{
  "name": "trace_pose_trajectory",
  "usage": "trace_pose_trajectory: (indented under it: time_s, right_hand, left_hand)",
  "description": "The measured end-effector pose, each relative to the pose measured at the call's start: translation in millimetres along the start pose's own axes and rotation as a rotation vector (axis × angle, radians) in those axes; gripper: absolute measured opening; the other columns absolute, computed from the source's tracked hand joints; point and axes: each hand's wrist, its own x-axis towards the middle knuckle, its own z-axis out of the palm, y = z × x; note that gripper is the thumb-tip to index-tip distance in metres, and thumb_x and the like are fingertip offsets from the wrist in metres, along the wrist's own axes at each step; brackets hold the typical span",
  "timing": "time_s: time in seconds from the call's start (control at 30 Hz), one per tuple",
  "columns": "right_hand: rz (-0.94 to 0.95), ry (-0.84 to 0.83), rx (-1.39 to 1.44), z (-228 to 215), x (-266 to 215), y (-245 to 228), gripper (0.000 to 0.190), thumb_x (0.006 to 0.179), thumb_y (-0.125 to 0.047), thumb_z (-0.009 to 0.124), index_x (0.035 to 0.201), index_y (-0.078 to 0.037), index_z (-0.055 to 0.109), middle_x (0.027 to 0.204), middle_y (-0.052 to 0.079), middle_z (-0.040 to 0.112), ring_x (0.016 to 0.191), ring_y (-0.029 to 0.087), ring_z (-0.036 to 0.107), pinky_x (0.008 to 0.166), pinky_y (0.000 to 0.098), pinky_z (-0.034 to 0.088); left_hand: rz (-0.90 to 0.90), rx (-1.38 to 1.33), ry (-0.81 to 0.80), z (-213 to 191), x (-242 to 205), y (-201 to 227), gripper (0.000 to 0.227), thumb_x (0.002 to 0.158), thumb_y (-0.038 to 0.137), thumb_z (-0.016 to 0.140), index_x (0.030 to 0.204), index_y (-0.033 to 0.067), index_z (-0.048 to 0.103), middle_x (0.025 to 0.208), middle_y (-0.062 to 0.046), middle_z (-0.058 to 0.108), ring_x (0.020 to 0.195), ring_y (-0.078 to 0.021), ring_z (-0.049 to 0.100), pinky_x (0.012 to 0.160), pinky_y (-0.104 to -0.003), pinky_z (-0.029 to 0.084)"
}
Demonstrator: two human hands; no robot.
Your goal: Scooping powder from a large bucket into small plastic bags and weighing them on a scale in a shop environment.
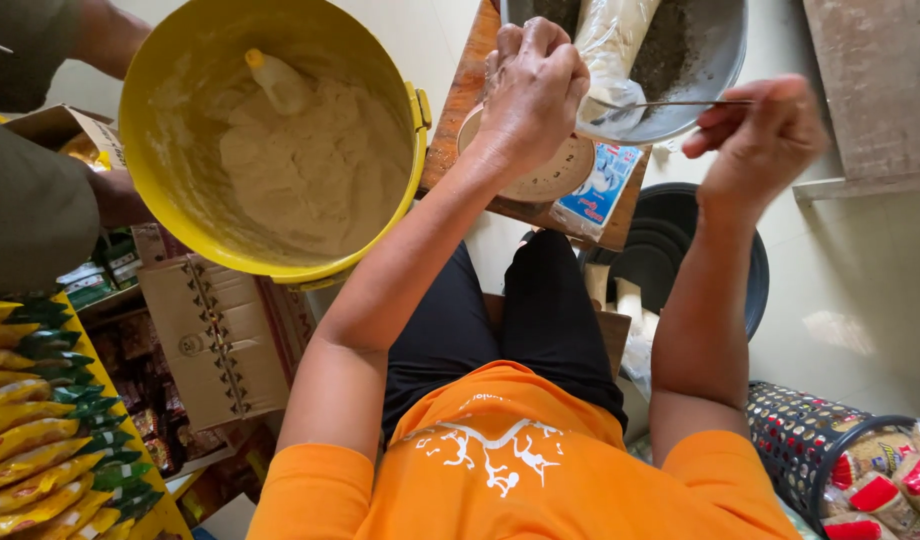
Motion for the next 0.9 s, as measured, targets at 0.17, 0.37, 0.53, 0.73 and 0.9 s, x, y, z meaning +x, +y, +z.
trace_pose_trajectory:
  time_s: [0.17,0.37,0.53,0.73,0.9]
  right_hand:
    - [0.140,0.100,0.001,-3.4,-3.4,3.5,0.032,0.101,-0.026,0.050,0.084,0.000,0.057,0.063,0.019,0.060,0.041,0.025,0.056,0.033,0.0274,0.039]
    - [-0.045,0.001,-0.097,-7.1,-6.9,-8.5,0.049,0.107,-0.039,0.041,0.092,0.006,0.054,0.064,0.022,0.059,0.050,0.027,0.063,0.041,0.0279,0.041]
    - [-0.197,-0.137,-0.175,1.2,-18.6,-30.6,0.024,0.109,-0.017,0.035,0.099,0.003,0.046,0.091,0.020,0.054,0.059,0.028,0.062,0.051,0.0298,0.045]
    - [-0.416,-0.304,-0.319,2.3,-19.4,-45.6,0.038,0.111,-0.019,0.039,0.101,0.011,0.058,0.090,0.024,0.057,0.066,0.028,0.061,0.060,0.0343,0.045]
    - [-0.442,-0.346,-0.322,-3.0,-23.2,-47.3,0.038,0.111,-0.018,0.039,0.100,0.012,0.060,0.089,0.024,0.056,0.062,0.028,0.058,0.056,0.0348,0.046]
  left_hand:
    - [-0.024,0.012,0.008,0.9,-1.3,1.1,0.017,0.087,0.022,0.056,0.078,0.0085,0.061,0.096,-0.005,0.050,0.092,-0.0257,0.041,0.075,-0.043,0.039]
    - [-0.009,0.007,0.029,2.3,-1.1,-1.1,0.015,0.086,0.021,0.055,0.079,0.0096,0.061,0.096,-0.006,0.050,0.093,-0.0271,0.042,0.074,-0.043,0.037]
    - [-0.007,0.027,0.050,5.9,-0.1,0.1,0.013,0.086,0.021,0.059,0.079,0.0103,0.062,0.102,-0.008,0.052,0.097,-0.0296,0.044,0.074,-0.046,0.039]
    - [-0.013,0.015,0.046,5.5,0.6,2.1,0.011,0.084,0.021,0.060,0.078,0.0125,0.059,0.098,-0.005,0.051,0.097,-0.0275,0.043,0.074,-0.045,0.038]
    - [-0.035,0.001,0.001,3.4,-2.3,2.8,0.015,0.086,0.022,0.055,0.078,0.0104,0.060,0.096,-0.005,0.051,0.094,-0.0256,0.042,0.076,-0.042,0.036]
